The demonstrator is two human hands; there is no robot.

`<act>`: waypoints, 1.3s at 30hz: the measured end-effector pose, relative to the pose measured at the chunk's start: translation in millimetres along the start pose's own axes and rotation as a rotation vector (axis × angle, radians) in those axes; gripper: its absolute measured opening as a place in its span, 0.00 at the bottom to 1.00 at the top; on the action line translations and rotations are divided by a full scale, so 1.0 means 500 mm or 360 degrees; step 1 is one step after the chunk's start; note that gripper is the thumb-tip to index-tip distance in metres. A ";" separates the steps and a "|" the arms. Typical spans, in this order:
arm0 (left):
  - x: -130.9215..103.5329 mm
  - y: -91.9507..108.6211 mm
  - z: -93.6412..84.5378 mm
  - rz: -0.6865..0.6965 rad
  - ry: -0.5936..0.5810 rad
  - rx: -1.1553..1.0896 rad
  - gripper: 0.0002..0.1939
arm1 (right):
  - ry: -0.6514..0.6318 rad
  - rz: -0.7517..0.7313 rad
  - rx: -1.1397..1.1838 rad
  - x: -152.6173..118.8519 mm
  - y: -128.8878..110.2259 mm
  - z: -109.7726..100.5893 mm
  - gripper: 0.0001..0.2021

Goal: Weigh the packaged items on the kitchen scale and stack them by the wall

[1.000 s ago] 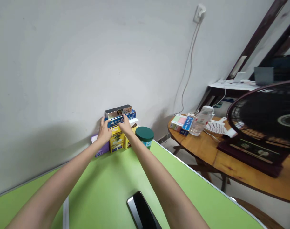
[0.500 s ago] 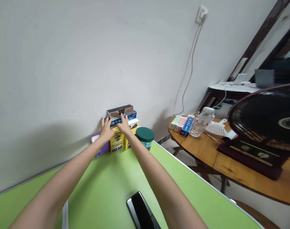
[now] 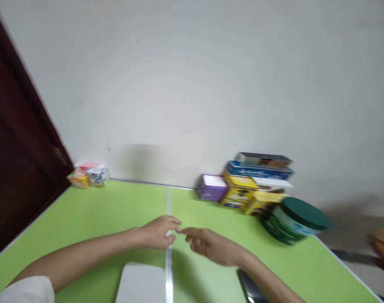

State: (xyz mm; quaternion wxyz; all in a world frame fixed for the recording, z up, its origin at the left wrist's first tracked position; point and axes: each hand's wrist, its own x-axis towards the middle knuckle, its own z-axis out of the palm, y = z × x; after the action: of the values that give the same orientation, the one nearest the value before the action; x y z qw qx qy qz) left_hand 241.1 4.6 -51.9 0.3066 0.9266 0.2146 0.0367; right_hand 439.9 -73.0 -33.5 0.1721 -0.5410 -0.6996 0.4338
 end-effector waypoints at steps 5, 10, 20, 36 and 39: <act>-0.198 -0.058 -0.034 -0.0230 0.0093 -0.0158 0.24 | -0.0185 -0.0142 -0.0134 0.094 -0.154 0.122 0.17; -0.297 -0.208 -0.086 -0.0544 0.0723 -0.0398 0.21 | -0.0084 -0.0178 -0.0002 0.301 -0.217 0.191 0.19; -0.289 -0.578 -0.275 -0.1145 0.1725 -0.0254 0.36 | 0.0546 0.0087 0.0292 0.745 -0.226 0.268 0.28; -0.304 -0.519 -0.286 -0.0901 0.1273 -0.0055 0.21 | 0.0430 -0.0166 0.0395 0.697 -0.195 0.205 0.15; -0.325 -0.415 -0.242 -0.0695 0.0826 -0.0271 0.15 | 0.0298 -0.0135 0.0459 0.529 -0.159 0.195 0.13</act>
State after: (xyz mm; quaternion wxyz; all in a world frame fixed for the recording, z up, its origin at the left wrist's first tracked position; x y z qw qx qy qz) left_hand -7.9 152.4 -64.8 0.3186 0.7897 0.4747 0.2225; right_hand 228.3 122.4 -85.9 0.3304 -0.5186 -0.6334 0.4697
